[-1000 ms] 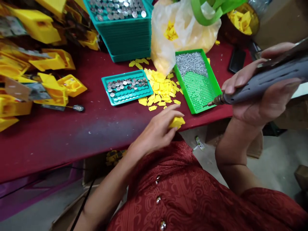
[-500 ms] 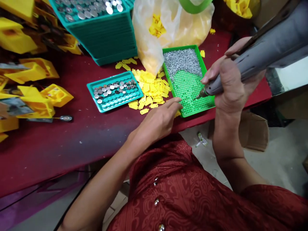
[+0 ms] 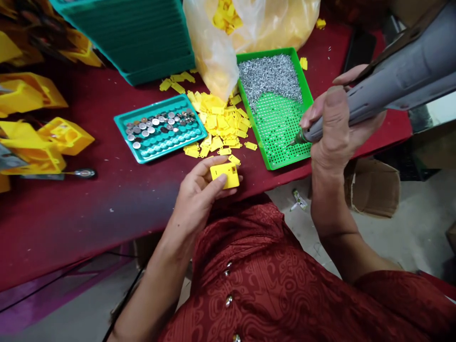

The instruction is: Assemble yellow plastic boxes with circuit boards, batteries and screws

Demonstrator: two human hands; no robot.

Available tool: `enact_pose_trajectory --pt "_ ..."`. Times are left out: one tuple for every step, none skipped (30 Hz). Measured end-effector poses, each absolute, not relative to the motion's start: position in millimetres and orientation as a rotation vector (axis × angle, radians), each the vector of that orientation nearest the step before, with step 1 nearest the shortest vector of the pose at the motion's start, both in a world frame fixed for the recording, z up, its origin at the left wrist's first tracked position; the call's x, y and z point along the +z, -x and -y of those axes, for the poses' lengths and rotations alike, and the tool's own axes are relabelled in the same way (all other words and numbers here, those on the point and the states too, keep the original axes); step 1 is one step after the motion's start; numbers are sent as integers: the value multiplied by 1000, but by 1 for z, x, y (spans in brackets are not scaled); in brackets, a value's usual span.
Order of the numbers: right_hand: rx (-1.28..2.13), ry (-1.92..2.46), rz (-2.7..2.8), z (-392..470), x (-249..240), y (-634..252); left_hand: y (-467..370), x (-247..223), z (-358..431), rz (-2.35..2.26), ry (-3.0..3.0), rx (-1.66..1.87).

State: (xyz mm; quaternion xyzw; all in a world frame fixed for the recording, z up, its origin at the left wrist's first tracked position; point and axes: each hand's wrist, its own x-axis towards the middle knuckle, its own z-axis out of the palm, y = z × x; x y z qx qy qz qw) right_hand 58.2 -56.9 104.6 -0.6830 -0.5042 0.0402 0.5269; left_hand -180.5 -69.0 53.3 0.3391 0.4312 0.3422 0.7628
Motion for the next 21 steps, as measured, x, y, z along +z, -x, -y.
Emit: enact_pose_trajectory --pt "111 1605 1221 57 104 -58 181 54 69 -939 -728 743" --pt "123 1560 1236 58 104 -59 180 54 69 -940 -723 743" --pt "129 1519 1248 58 104 -59 180 55 69 -940 -720 742" --pt "129 1496 1255 58 104 -60 180 55 69 -939 -719 743" --pt "121 1506 1252 58 104 -60 180 55 69 -939 -719 745" --pt "106 1544 1243 58 104 -61 180 56 69 -937 -720 745" --pt "93 1579 1229 58 104 -61 180 56 69 -936 -721 744" --pt "96 1591 1223 58 104 -61 181 56 69 -936 -723 742" --pt "105 1571 1217 57 103 -61 181 56 69 -938 -725 738" --pt "118 1544 1214 57 102 -61 181 56 69 -941 -726 734" --pt "124 1531 1212 56 100 -60 181 56 69 -943 -726 730" --pt "123 1531 1215 55 99 -60 181 57 69 -944 -726 728" --pt "115 1533 1218 55 98 -59 181 58 68 -942 -727 727" --pt "105 1519 1221 55 97 -59 181 59 68 -938 -728 726" --pt "91 1484 1214 56 99 -59 181 60 68 -933 -728 722" --pt "90 1448 1212 58 102 -60 182 61 68 -929 -725 718" --pt "110 1438 1221 60 107 -61 182 61 68 -927 -719 717" --pt "160 1467 1252 64 115 -63 182 62 68 -926 -708 717" --pt "232 1538 1302 68 125 -65 182 62 69 -929 -696 715" --pt "329 1640 1375 72 136 -66 181 61 70 -934 -687 711" --pt "418 1713 1438 76 148 -67 180 61 72 -939 -682 708"
